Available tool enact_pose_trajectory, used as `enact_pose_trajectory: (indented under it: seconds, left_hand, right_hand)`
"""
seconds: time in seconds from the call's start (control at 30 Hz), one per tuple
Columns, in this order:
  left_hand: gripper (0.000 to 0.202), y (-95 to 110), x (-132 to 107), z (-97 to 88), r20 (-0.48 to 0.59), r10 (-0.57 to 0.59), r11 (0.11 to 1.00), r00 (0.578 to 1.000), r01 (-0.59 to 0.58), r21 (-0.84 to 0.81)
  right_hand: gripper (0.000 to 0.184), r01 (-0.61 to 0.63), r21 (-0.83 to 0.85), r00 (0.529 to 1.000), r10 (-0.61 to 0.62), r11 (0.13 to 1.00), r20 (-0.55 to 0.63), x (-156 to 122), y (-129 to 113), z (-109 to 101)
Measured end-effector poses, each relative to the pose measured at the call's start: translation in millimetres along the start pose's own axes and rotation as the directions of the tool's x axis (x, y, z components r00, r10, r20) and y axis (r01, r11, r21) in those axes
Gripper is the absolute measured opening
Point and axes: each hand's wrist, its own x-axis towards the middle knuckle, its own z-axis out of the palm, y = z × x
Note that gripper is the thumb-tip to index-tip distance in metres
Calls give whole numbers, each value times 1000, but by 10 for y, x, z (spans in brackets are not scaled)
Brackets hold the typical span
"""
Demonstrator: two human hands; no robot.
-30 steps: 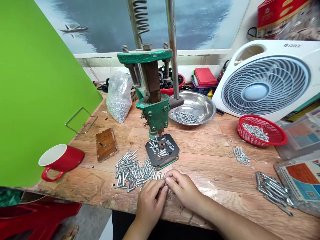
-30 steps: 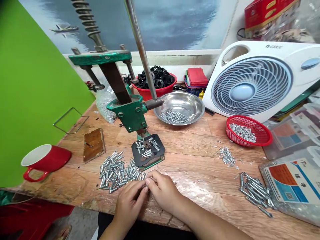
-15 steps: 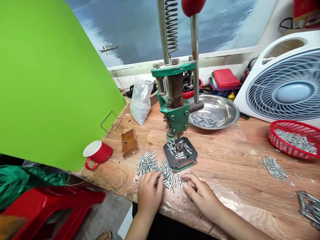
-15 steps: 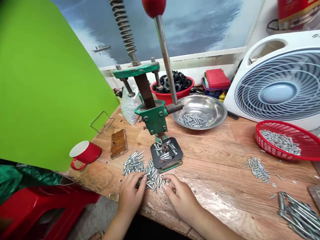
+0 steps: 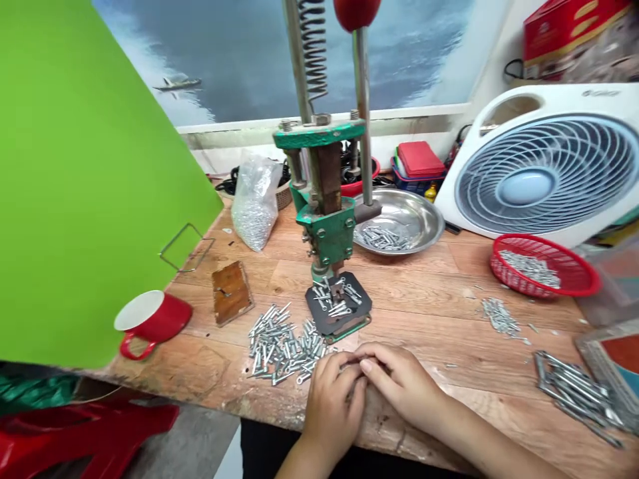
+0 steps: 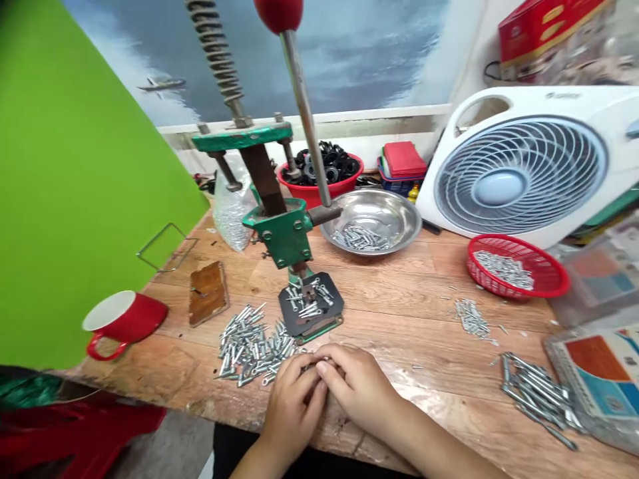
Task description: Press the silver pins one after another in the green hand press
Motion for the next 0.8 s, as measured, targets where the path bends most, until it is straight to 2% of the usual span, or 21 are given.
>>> enact_pose_trajectory:
  seconds: [0.13, 0.23, 0.33, 0.4, 0.47, 0.5, 0.6, 0.73, 0.8]
  left_hand:
    - [21, -76, 14, 12, 11, 28, 1000, 1000, -27, -6]
    - [20, -95, 22, 25, 4, 37, 999, 999, -37, -6]
    - [20, -101, 36, 35, 4, 64, 998, 998, -64, -10]
    - [20, -107, 44, 40, 5, 85, 996, 996, -85, -8]
    - [21, -114, 42, 45, 0, 100, 995, 995, -100, -1]
    - [21, -118, 37, 47, -4, 105, 995, 994, -105, 3]
    - [20, -124, 10, 47, -8, 106, 994, 994, -106, 12]
    - [20, -120, -10, 39, 20, 92, 996, 996, -93, 16]
    - [20, -119, -7, 37, 36, 86, 996, 996, -87, 20]
  right_hand:
    - [22, -6, -350, 999, -5, 937, -32, -195, 224, -380]
    - [25, -94, -552, 993, 39, 829, -111, -387, 512, -650]
    - [32, -121, -690, 990, 32, 713, -141, -522, 694, -770]
    - [35, -30, -751, 998, -19, 659, -57, -559, 744, -762]
    - [31, 68, -787, 997, -69, 614, 32, -558, 792, -747]
    - [28, 79, -805, 996, -77, 588, 42, -548, 832, -760]
    - [26, -19, -865, 997, -57, 502, -55, -500, 1032, -936]
    - [32, -134, -908, 986, -35, 398, -161, -389, 1354, -1348]
    - [36, -203, -916, 978, 18, 345, -210, -320, 1458, -1514]
